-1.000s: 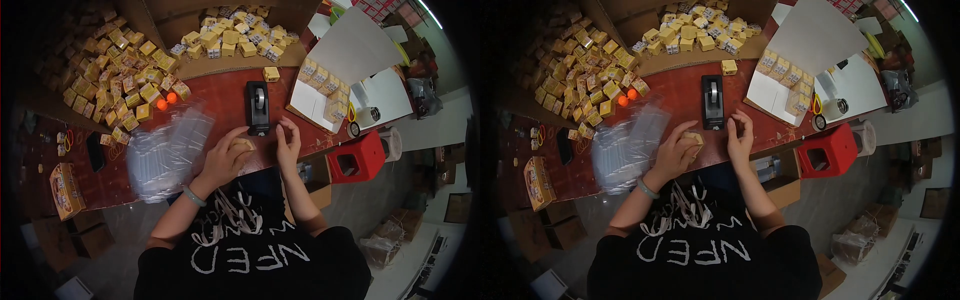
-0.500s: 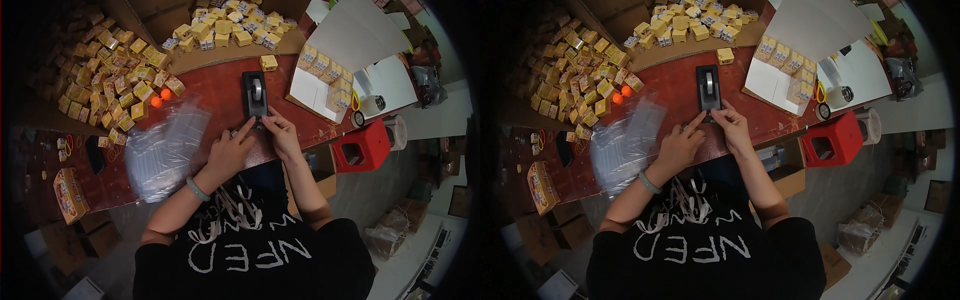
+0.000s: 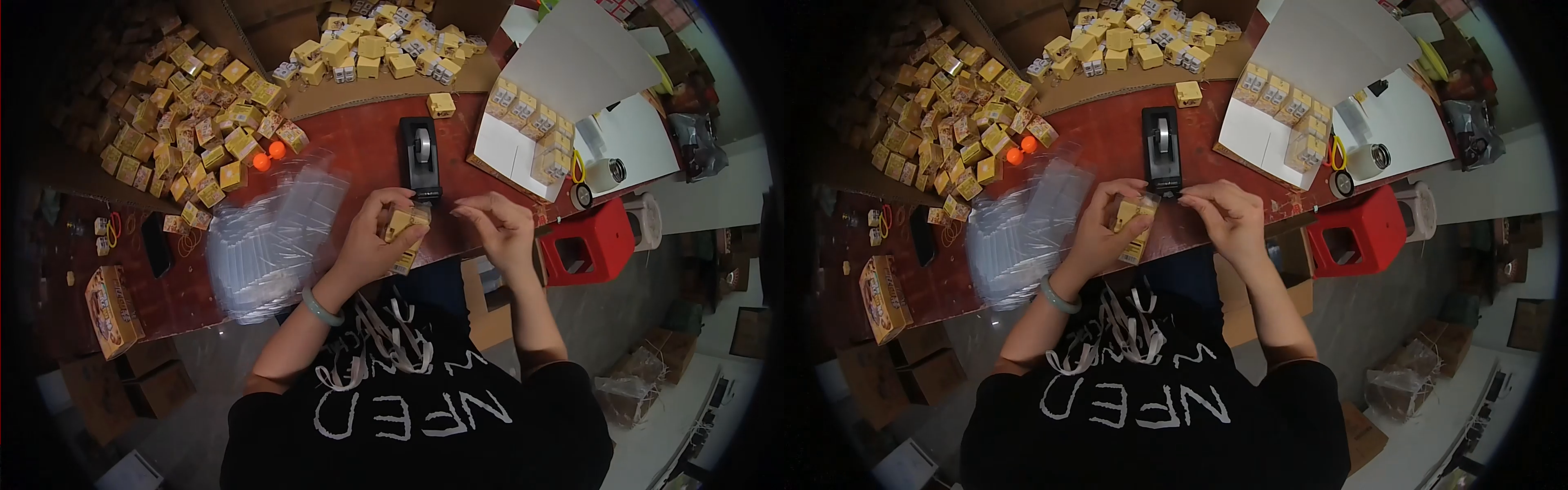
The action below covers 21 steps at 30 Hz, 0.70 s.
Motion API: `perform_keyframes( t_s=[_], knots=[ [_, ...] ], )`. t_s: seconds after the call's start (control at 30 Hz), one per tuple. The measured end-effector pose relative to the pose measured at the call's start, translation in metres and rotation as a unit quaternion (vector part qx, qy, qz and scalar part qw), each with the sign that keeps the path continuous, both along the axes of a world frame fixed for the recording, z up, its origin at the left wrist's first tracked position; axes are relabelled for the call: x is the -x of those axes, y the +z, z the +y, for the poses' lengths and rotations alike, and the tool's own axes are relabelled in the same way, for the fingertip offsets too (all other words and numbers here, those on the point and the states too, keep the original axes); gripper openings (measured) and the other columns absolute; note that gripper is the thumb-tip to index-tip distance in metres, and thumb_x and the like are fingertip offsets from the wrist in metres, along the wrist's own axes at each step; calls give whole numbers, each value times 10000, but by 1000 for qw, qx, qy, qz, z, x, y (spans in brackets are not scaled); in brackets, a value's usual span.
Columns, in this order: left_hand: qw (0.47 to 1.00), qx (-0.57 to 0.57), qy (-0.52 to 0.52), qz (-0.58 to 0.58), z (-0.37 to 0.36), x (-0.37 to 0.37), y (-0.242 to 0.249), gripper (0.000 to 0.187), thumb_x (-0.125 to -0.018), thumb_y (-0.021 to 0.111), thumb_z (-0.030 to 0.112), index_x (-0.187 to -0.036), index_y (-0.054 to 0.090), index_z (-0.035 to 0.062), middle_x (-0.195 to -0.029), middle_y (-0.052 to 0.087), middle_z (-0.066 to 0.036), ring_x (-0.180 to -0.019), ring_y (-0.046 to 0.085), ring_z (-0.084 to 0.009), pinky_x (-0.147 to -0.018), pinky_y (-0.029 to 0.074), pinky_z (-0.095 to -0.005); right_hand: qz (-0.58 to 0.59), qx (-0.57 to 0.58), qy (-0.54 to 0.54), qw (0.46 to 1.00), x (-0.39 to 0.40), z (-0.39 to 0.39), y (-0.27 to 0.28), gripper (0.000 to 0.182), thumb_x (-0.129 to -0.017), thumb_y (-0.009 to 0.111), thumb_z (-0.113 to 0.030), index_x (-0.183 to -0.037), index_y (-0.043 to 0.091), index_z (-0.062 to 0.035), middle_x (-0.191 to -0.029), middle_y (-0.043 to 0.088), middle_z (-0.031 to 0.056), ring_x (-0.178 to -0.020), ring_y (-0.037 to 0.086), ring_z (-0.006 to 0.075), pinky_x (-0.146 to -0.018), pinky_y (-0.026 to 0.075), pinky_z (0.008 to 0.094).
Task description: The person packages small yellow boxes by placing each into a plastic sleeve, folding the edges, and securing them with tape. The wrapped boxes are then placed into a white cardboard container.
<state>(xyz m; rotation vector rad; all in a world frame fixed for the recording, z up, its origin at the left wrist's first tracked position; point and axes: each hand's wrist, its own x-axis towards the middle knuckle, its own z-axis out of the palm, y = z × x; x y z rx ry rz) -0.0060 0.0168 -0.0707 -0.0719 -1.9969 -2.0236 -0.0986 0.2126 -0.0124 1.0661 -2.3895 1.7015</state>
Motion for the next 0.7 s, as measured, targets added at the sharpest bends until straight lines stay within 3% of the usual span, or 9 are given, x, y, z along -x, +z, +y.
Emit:
perform_keyframes(
  t_s=[0.07, 0.17, 0.27, 0.37, 0.47, 0.57, 0.7],
  knots=[
    [996, -65, -44, -28, 0, -4, 31, 449, -854, 757, 129, -1187, 467, 48, -1162, 589, -111, -971, 633, -154, -790, 539, -297, 125, -48, 75, 988, 5, -8, 45, 151, -780, 694, 50, -928, 707, 23, -816, 678, 101, -753, 659, 231, -689, 515, 278],
    [982, -152, -90, -69, 1, -10, 50, 536, -830, 787, 144, -1218, 432, 41, -1114, 612, -106, -1011, 627, -159, -847, 522, -293, 67, -91, 159, 981, 6, -22, 89, 310, -808, 666, 43, -1114, 655, -2, -780, 645, 75, -731, 621, 171, -699, 499, 276],
    [989, -92, -93, -63, 0, -17, 63, 590, -792, 826, 172, -1213, 435, 40, -1102, 619, -96, -1047, 619, -164, -884, 512, -303, -154, -55, 313, 936, 13, -37, 103, 458, -832, 625, 41, -1277, 537, -25, -735, 572, 31, -726, 565, 113, -710, 468, 256],
    [995, -44, -77, -53, -2, -20, 69, 693, -721, 882, 249, -1207, 439, 33, -1109, 626, -105, -1061, 621, -176, -898, 509, -315, -197, -95, 395, 892, 22, -46, 102, 494, -840, 609, 34, -1311, 474, -23, -724, 515, -2, -718, 521, 78, -721, 443, 241],
    [996, 40, -60, -53, -5, -22, 75, 785, -657, 915, 327, -1205, 444, 20, -1097, 633, -117, -1055, 627, -181, -899, 504, -319, -196, -130, 418, 878, 24, -53, 106, 414, -839, 592, 46, -1240, 505, -7, -721, 496, -13, -701, 487, 77, -704, 432, 235],
    [996, 44, -57, -46, -4, -21, 75, 838, -626, 923, 383, -1202, 447, 4, -1069, 645, -124, -1024, 637, -180, -882, 504, -322, -224, -152, 423, 865, 27, -54, 104, 397, -832, 582, 49, -1218, 513, -15, -731, 498, -14, -692, 465, 74, -676, 417, 228],
    [995, 56, -70, -38, -6, -19, 80, 687, -749, 853, 311, -1203, 443, 0, -1032, 653, -120, -975, 646, -170, -856, 507, -302, -238, -150, 409, 868, 27, -52, 103, 395, -815, 588, 64, -1194, 520, -25, -714, 485, -17, -677, 451, 66, -629, 384, 219]
  ],
)
